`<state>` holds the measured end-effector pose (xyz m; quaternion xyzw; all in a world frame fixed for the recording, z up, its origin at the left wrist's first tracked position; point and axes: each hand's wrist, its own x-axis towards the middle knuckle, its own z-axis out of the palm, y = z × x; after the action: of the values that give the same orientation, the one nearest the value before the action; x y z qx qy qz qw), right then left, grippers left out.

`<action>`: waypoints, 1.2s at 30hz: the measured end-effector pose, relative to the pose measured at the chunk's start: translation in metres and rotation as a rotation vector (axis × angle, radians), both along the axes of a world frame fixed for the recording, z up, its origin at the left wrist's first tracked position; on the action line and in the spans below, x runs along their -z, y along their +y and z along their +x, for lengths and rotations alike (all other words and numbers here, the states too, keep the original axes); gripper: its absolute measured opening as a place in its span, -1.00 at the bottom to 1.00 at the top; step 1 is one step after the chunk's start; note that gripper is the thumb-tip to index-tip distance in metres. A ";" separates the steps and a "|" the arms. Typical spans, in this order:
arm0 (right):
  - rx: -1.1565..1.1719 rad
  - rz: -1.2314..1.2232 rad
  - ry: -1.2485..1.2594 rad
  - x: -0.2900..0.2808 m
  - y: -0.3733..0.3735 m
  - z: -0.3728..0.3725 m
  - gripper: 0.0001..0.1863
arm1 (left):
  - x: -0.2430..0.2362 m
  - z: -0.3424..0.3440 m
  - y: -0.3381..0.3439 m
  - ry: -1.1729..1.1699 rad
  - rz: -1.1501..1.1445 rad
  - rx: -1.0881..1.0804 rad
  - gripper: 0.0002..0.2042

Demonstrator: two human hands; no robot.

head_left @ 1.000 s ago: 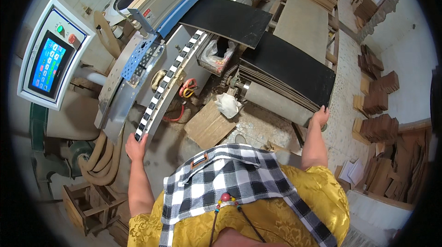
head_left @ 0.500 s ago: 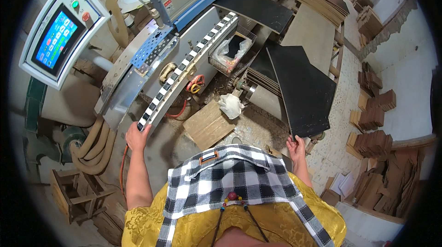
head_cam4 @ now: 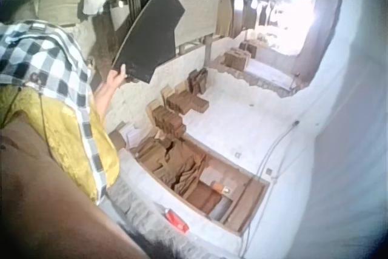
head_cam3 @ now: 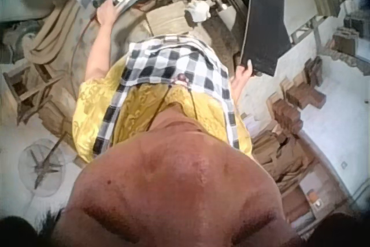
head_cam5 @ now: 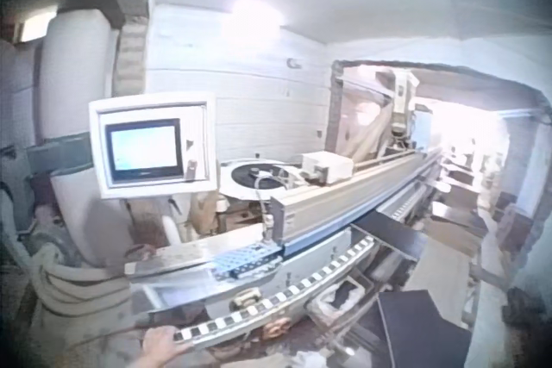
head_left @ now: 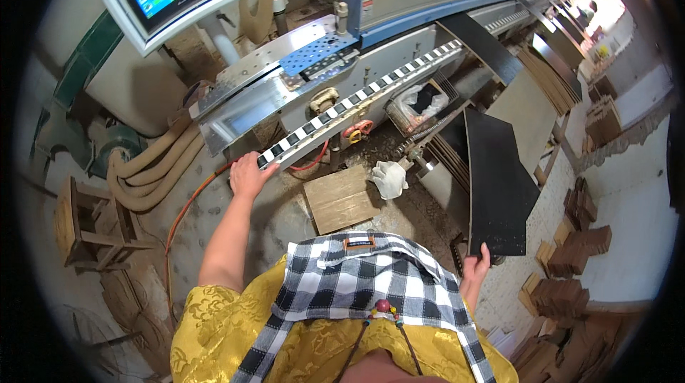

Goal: The person operates a large industrial sanding machine in a workshop. They repeatedly feed dark rectangular panels into the machine, guide them through the sanding belt, and stack the finished pieces on a nearby table.

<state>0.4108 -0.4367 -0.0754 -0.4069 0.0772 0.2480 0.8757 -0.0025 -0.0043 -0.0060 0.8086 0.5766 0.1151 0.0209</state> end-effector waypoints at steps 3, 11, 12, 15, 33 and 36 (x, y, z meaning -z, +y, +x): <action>-0.078 0.023 0.007 -0.019 -0.006 -0.025 -0.63 | -0.003 -0.002 -0.002 -0.012 0.009 0.000 -0.51; -0.349 0.079 -0.052 -0.060 0.063 -0.076 -0.54 | 0.005 -0.006 0.002 -0.051 0.078 0.034 -0.52; -0.386 0.061 -0.030 -0.061 0.077 -0.083 -0.54 | 0.005 -0.008 0.002 -0.054 0.074 0.031 -0.52; -0.505 0.024 0.039 -0.071 0.117 -0.103 -0.57 | 0.008 -0.008 0.003 -0.054 0.066 0.032 -0.51; -1.069 -0.391 -0.080 -0.034 0.227 -0.166 -0.64 | 0.008 -0.008 0.004 -0.051 0.031 0.014 -0.52; -1.048 -0.515 -0.139 -0.038 0.230 -0.179 -0.65 | 0.011 -0.008 0.004 -0.047 0.036 0.008 -0.52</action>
<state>0.2321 -0.2066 -0.0374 -0.6057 -0.1343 0.5939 0.5122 -0.0108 -0.0005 -0.0169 0.8083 0.5704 0.1444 0.0203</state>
